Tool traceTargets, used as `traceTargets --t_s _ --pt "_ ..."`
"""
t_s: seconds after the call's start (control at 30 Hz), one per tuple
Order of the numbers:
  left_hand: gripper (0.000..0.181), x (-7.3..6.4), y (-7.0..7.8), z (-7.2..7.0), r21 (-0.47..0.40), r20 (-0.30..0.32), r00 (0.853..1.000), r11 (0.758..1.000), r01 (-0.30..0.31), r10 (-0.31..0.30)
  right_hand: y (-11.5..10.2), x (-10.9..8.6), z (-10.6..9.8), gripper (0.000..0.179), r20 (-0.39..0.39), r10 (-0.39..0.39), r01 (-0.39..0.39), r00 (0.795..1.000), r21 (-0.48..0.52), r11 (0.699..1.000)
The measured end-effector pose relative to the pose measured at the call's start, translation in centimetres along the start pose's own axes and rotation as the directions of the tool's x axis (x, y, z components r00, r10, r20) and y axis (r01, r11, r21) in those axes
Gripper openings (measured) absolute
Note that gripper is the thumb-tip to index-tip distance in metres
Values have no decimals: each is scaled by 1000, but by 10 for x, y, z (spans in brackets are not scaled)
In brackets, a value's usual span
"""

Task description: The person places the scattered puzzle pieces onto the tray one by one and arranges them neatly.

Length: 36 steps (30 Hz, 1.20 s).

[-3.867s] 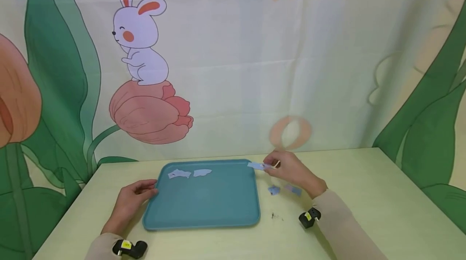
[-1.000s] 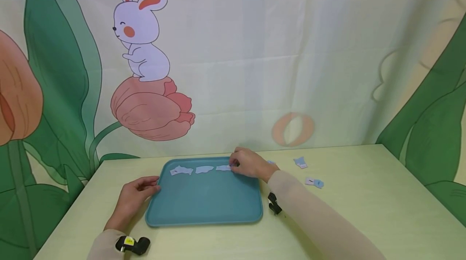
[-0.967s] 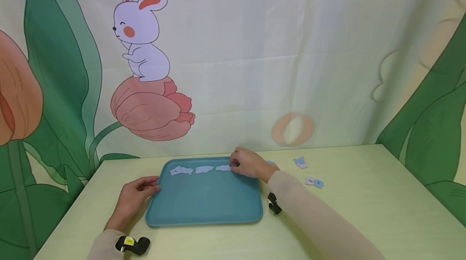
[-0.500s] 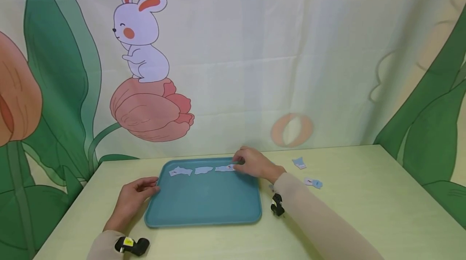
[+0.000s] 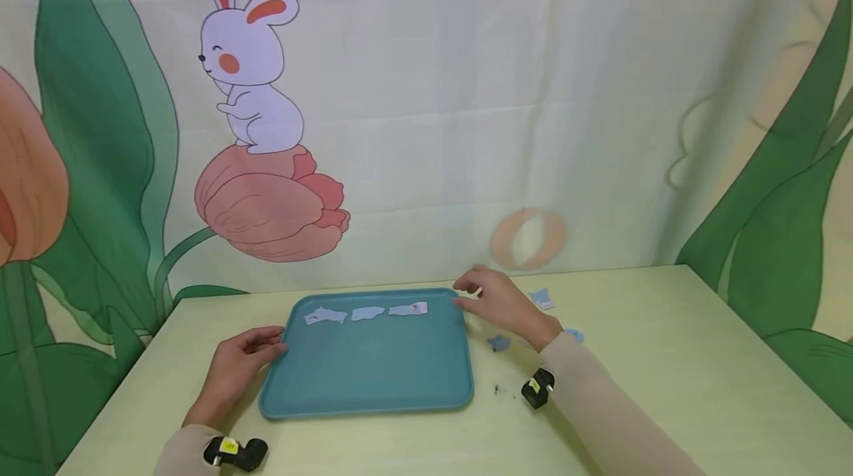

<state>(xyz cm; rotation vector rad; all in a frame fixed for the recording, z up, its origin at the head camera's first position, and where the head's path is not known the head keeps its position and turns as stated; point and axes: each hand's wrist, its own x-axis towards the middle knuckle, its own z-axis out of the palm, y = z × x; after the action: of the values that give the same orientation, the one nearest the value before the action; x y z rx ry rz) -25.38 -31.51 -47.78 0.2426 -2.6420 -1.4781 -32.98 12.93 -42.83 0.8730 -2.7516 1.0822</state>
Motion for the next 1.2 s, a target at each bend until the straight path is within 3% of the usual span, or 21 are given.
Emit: traceTargets --t_s 0.7,1.2 --pt "42 -1 1 1 -1 0 1000 1000 -7 7 29 -44 -47 21 -222 38 -38 974 5 999" --pt "44 1 -1 1 6 3 1000 1000 20 -20 47 -60 -66 19 -245 103 -106 964 0 994"
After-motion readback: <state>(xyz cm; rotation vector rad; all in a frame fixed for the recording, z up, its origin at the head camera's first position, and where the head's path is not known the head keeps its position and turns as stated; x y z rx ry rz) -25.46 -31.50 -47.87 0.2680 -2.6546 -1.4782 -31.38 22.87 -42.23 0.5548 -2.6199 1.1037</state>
